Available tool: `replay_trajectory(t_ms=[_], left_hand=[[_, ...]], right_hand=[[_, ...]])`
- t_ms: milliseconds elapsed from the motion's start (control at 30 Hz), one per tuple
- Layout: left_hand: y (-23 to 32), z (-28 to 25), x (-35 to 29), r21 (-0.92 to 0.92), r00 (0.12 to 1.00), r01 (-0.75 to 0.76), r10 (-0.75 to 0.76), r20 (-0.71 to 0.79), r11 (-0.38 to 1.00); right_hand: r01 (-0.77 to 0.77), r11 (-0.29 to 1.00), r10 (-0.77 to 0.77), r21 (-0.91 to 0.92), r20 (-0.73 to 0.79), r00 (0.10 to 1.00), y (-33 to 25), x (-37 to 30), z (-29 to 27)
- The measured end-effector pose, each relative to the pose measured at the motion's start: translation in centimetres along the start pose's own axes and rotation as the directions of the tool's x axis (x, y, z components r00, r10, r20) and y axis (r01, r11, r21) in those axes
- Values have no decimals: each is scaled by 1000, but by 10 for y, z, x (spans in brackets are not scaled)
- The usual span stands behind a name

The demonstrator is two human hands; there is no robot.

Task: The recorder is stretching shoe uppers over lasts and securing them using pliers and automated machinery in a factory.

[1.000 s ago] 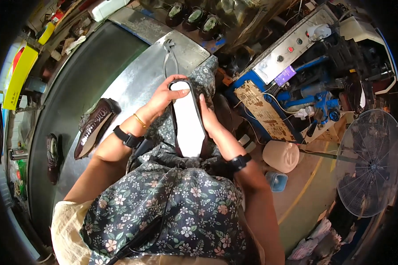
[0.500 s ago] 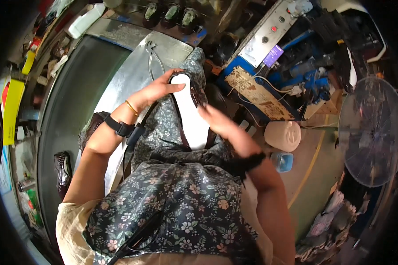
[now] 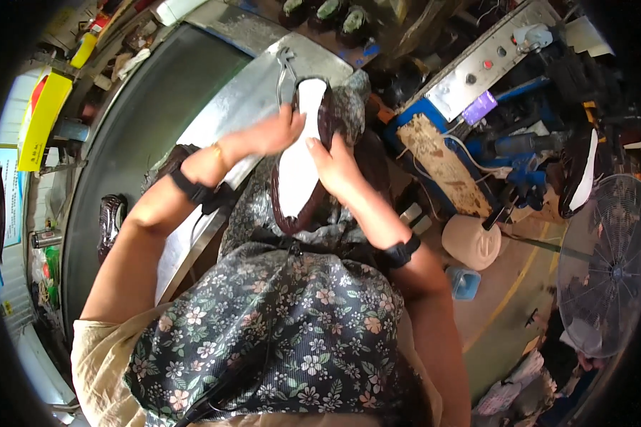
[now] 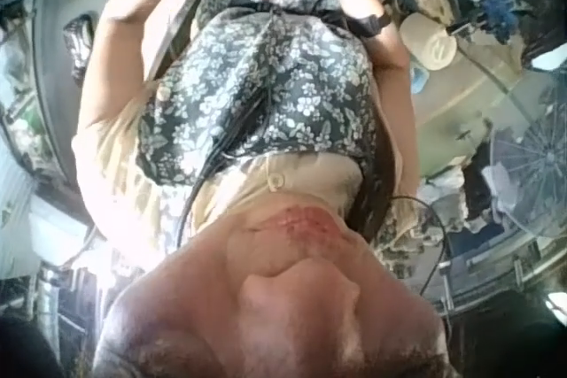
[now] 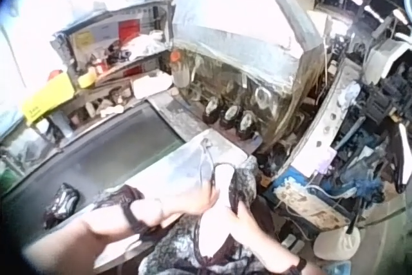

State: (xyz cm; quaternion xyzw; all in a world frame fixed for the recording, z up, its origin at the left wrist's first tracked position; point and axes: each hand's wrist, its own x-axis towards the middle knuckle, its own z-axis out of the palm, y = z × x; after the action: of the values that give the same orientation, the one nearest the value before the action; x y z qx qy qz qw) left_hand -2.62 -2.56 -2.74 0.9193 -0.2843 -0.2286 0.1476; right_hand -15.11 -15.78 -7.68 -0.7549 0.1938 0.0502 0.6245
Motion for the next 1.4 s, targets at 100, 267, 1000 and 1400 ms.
replay_trajectory(t_ms=[100, 267, 1000, 1400], left_hand=[[-10, 42, -43, -533, 973, -229, 170, -157, 815], [-11, 87, -30, -887, 949, -294, 217, -227, 357], [13, 84, -12, -691, 508, -84, 628, 590, 718], [19, 114, 0, -593, 642, -410, 681, 351, 693]], right_hand=[[228, 937, -230, 266, -25, 973, 7, -15, 7], [199, 868, -264, 455, 83, 961, 0, -30, -15], [5, 953, 32, -303, 115, 993, 34, -40, -88], [339, 159, -254, -927, 293, 922, -27, 250, 61]])
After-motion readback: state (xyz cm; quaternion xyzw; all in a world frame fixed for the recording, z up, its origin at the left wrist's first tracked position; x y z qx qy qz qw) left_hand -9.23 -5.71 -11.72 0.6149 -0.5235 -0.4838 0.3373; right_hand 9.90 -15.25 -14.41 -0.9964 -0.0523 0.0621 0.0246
